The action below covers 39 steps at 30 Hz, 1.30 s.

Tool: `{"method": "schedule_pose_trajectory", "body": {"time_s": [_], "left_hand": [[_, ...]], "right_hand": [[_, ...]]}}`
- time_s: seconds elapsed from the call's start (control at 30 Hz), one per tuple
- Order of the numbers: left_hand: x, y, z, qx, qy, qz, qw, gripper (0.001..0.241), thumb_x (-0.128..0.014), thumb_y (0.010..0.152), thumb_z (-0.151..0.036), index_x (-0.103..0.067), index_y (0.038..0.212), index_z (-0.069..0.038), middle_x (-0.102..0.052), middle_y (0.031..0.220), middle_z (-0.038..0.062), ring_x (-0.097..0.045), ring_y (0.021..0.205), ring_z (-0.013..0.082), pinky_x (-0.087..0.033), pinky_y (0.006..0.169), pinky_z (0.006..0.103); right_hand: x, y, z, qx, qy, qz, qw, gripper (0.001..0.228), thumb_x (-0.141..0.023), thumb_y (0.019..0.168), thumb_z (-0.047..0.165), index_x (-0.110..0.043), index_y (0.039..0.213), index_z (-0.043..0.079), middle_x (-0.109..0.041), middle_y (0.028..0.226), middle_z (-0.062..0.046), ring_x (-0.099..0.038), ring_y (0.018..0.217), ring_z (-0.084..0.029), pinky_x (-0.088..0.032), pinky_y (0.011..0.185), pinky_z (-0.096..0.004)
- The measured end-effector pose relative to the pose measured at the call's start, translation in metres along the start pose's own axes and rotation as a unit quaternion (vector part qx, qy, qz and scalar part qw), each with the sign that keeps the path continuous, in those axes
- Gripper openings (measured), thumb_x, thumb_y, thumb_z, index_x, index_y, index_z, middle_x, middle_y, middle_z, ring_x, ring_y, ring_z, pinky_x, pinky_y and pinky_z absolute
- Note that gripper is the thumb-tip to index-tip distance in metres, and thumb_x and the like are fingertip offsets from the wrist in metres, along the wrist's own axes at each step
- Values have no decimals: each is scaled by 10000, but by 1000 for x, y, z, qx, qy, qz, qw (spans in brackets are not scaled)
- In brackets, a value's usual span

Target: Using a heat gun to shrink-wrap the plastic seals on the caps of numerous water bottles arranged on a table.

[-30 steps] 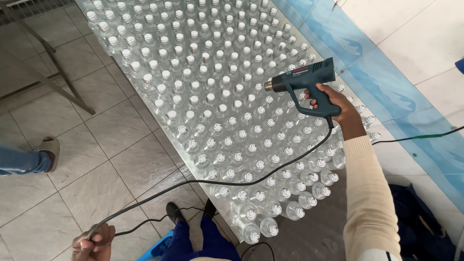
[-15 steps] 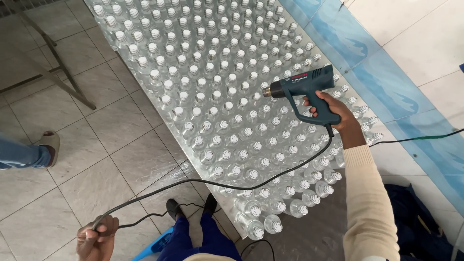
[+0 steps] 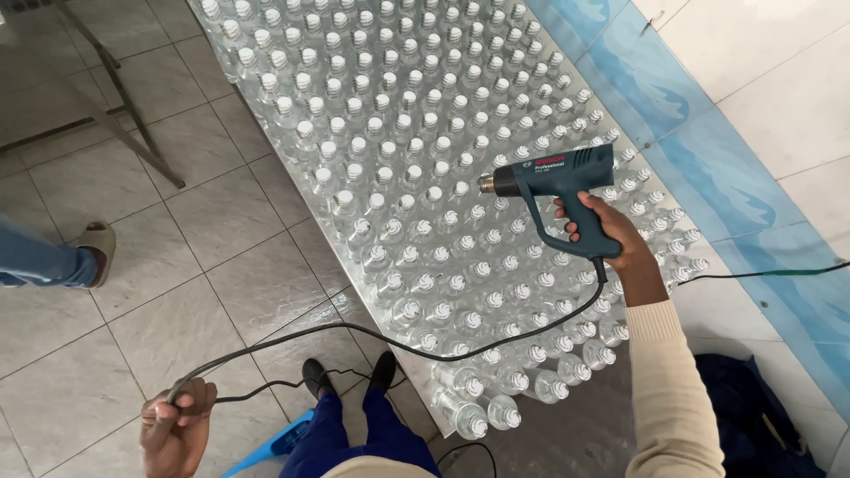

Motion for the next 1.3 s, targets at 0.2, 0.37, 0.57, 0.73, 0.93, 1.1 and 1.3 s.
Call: {"method": "schedule_pose_trajectory", "body": {"time_s": [0.2,0.37,0.57,0.73,0.93,1.1,1.3], "left_hand": [[-3,4,-6,-3,2,-8,1000,296,-725,1102,-418,-789,990,-151,-397,670,-87,-306,685,139,-259,649,317],[5,8,-6,-7,-3,-1,1000,273,-705,1115,-401,-806,1025,-163,-401,694,-74,-314,690,144,-275,661,312],[10,10,-10,-10,-4,-5,1000,268,-716,1105,-397,-800,1020,-157,-392,694,-72,-317,686,141,-277,658,313],[20,16,-8,-16,-5,-8,1000,261,-726,1095,-405,-803,1017,-168,-416,671,-73,-328,677,145,-286,652,314],[31,23,-6,-12,-21,-15,1000,236,-714,1095,-368,-824,1033,-168,-422,658,-72,-312,677,156,-269,655,328],[35,31,-10,-7,-17,-29,999,292,-753,1066,-408,-812,1001,-129,-370,663,-68,-306,694,154,-247,662,329],[49,39,-15,-18,-12,-29,999,321,-726,1087,-411,-784,990,-111,-373,666,-63,-321,683,143,-265,643,315]], "right_hand": [[-28,-7,-7,14,-7,-12,1000,540,-696,1037,449,-634,1388,43,-698,1105,-40,-642,721,-74,-594,628,-229],[-41,-3,-15,3,17,11,1000,548,-699,1032,451,-633,1390,41,-691,1122,-41,-631,722,-74,-583,621,-218],[-73,-12,-15,12,3,2,1000,553,-707,1027,442,-641,1385,27,-700,1119,-69,-635,720,-89,-589,621,-232],[-86,-8,-20,0,1,2,1000,540,-690,1034,446,-644,1387,40,-700,1122,-52,-638,725,-93,-585,643,-244],[-107,-4,-30,4,19,9,1000,540,-709,1030,429,-645,1378,22,-711,1091,-61,-641,704,-88,-604,608,-232],[-122,0,-42,-4,17,23,1000,531,-694,1035,439,-640,1373,34,-688,1090,-53,-627,726,-86,-588,621,-234],[-157,-6,-48,9,35,17,999,513,-707,1029,438,-656,1333,27,-695,1061,-51,-623,715,-81,-583,609,-224]]}}
Point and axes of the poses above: each hand's wrist, its own y-axis towards the middle knuckle, its own x-axis out of the back of the hand, z = x × y, the point moved 4 cm from there along y, towards the middle knuckle
